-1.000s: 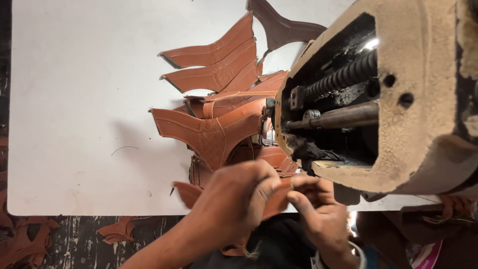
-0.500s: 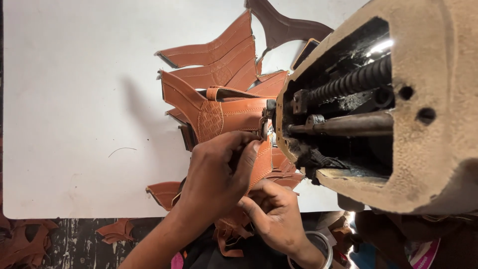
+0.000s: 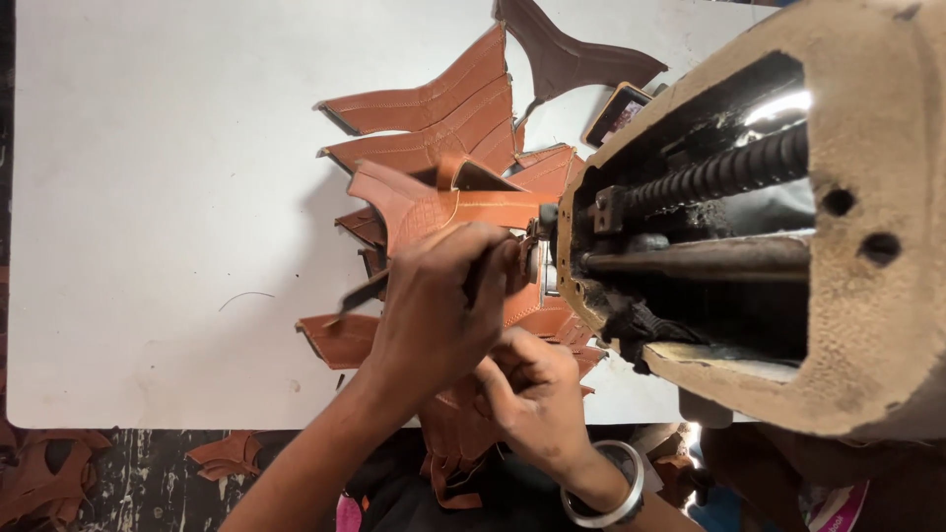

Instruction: Stitch leather pieces together using an industrial sewing machine to form shoe upper components.

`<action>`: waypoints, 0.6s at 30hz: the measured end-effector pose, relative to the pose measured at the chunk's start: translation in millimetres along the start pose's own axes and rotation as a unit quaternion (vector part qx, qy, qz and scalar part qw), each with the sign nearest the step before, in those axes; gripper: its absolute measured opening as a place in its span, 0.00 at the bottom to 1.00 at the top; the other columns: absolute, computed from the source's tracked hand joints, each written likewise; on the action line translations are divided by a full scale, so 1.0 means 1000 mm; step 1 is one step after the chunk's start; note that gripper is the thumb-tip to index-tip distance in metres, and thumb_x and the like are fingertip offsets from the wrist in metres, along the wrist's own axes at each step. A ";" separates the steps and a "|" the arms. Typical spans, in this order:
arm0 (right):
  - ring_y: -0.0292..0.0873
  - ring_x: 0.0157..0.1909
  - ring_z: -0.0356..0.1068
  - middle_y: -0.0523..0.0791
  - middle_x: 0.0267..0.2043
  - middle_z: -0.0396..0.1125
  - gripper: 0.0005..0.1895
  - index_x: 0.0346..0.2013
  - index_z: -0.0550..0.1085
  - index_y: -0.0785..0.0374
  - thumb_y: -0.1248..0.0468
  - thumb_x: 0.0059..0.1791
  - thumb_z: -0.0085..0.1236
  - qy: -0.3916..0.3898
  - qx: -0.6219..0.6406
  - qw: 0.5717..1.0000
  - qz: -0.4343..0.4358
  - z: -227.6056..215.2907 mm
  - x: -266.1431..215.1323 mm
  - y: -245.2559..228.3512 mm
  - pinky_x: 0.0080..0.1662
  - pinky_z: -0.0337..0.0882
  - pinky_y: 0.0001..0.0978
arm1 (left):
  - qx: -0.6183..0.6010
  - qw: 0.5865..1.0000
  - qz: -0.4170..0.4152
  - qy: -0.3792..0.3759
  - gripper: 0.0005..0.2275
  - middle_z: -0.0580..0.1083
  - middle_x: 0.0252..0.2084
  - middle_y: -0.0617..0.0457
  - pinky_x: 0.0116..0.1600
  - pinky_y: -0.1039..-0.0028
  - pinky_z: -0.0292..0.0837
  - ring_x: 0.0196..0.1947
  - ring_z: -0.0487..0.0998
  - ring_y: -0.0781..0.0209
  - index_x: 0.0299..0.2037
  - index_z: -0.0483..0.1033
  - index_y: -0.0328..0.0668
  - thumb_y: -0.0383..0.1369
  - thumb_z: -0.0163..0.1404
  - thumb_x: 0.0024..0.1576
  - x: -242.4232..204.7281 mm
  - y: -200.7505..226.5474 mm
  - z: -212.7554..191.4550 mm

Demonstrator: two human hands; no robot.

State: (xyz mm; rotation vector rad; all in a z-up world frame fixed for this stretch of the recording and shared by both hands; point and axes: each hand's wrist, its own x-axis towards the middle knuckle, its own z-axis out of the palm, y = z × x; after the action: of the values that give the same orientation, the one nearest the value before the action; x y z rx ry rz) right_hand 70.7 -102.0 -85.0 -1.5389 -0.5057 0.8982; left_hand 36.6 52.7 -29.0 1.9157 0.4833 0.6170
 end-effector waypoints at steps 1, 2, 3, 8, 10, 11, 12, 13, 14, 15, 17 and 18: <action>0.30 0.28 0.73 0.43 0.26 0.75 0.03 0.35 0.76 0.72 0.73 0.52 0.56 0.004 -0.005 1.000 -0.009 0.002 0.003 -0.003 0.31 0.73 0.22 | 0.012 1.000 0.017 0.002 0.06 0.76 0.30 0.47 0.39 0.65 0.74 0.31 0.80 0.51 0.35 0.74 0.34 0.26 0.50 0.64 0.003 -0.001 -0.001; 0.29 0.29 0.71 0.42 0.27 0.75 0.03 0.37 0.76 0.72 0.73 0.53 0.56 0.007 -0.009 1.000 -0.018 0.003 0.007 -0.006 0.32 0.72 0.21 | 0.023 0.999 0.035 0.005 0.07 0.75 0.29 0.47 0.40 0.63 0.72 0.31 0.79 0.50 0.33 0.73 0.34 0.26 0.50 0.65 0.005 -0.002 -0.001; 0.29 0.29 0.71 0.42 0.27 0.75 0.03 0.37 0.76 0.72 0.73 0.53 0.56 0.007 -0.009 1.000 -0.019 0.002 0.011 -0.005 0.32 0.72 0.21 | 0.023 0.999 0.036 0.005 0.07 0.75 0.29 0.47 0.40 0.63 0.72 0.31 0.79 0.50 0.33 0.73 0.34 0.26 0.50 0.65 0.010 -0.003 -0.001; 0.29 0.31 0.71 0.43 0.30 0.75 0.07 0.43 0.78 0.72 0.72 0.53 0.56 0.013 -0.007 1.000 -0.007 -0.003 0.019 -0.018 0.33 0.71 0.21 | 0.096 0.987 0.130 0.019 0.05 0.75 0.37 0.47 0.43 0.63 0.73 0.35 0.78 0.48 0.38 0.73 0.35 0.26 0.50 0.68 0.021 -0.012 0.003; 0.30 0.33 0.74 0.43 0.33 0.76 0.09 0.45 0.77 0.71 0.71 0.52 0.58 -0.004 -0.056 0.997 -0.046 -0.019 0.012 -0.022 0.36 0.74 0.21 | 0.133 0.977 0.164 0.032 0.02 0.76 0.41 0.48 0.45 0.65 0.74 0.38 0.78 0.49 0.43 0.74 0.35 0.26 0.51 0.67 0.020 -0.003 0.001; 0.30 0.36 0.76 0.43 0.36 0.78 0.11 0.48 0.77 0.71 0.70 0.51 0.59 -0.021 -0.106 0.991 -0.085 -0.027 0.009 -0.024 0.38 0.76 0.22 | 0.169 0.964 0.199 0.045 0.04 0.78 0.45 0.49 0.47 0.66 0.75 0.41 0.78 0.50 0.47 0.75 0.35 0.26 0.52 0.66 0.020 0.002 0.000; 0.30 0.36 0.76 0.43 0.36 0.78 0.11 0.48 0.77 0.71 0.70 0.51 0.59 -0.019 -0.106 0.991 -0.085 -0.038 0.001 -0.020 0.38 0.76 0.22 | 0.169 0.964 0.200 0.044 0.04 0.78 0.45 0.49 0.47 0.66 0.75 0.41 0.78 0.50 0.47 0.75 0.35 0.26 0.52 0.66 0.011 0.004 0.001; 0.33 0.35 0.78 0.44 0.37 0.78 0.13 0.48 0.78 0.68 0.68 0.49 0.61 -0.011 -0.156 0.987 -0.044 -0.046 -0.007 -0.016 0.37 0.78 0.24 | 0.171 0.959 0.216 0.062 0.06 0.76 0.43 0.47 0.46 0.65 0.74 0.42 0.77 0.51 0.47 0.75 0.34 0.26 0.54 0.63 0.002 0.004 -0.001; 0.36 0.35 0.79 0.44 0.37 0.78 0.14 0.48 0.79 0.65 0.67 0.47 0.63 -0.003 -0.206 0.979 -0.004 -0.055 -0.015 -0.012 0.36 0.80 0.26 | 0.173 0.954 0.232 0.079 0.08 0.74 0.41 0.45 0.45 0.64 0.73 0.42 0.77 0.52 0.47 0.75 0.34 0.26 0.56 0.60 -0.008 0.005 -0.002; 0.36 0.35 0.79 0.44 0.37 0.78 0.14 0.48 0.79 0.65 0.67 0.47 0.63 -0.002 -0.206 0.979 -0.005 -0.066 -0.018 -0.006 0.36 0.80 0.26 | 0.172 0.954 0.234 0.079 0.08 0.74 0.41 0.45 0.45 0.64 0.73 0.42 0.77 0.52 0.47 0.75 0.34 0.26 0.56 0.60 -0.019 0.001 0.003; 0.43 0.38 0.79 0.47 0.39 0.76 0.22 0.48 0.76 0.65 0.62 0.42 0.69 -0.012 -0.385 0.923 -0.014 -0.089 -0.030 0.010 0.39 0.78 0.33 | 0.008 0.967 0.219 -0.129 0.06 0.77 0.39 0.48 0.44 0.71 0.77 0.39 0.78 0.59 0.43 0.76 0.35 0.23 0.56 0.57 -0.045 -0.008 0.016; 0.43 0.38 0.79 0.47 0.39 0.76 0.22 0.48 0.76 0.65 0.62 0.42 0.69 -0.011 -0.386 0.922 -0.011 -0.094 -0.037 0.011 0.39 0.78 0.33 | 0.006 0.967 0.218 -0.130 0.06 0.77 0.39 0.48 0.44 0.71 0.77 0.39 0.78 0.59 0.43 0.76 0.35 0.23 0.56 0.57 -0.050 -0.008 0.019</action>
State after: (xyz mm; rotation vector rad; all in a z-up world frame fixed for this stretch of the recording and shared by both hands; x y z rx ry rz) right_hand 119.3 -190.6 -88.7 -2.2236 -0.9697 0.7268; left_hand 8.4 13.7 -52.9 2.0917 -0.1086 0.6261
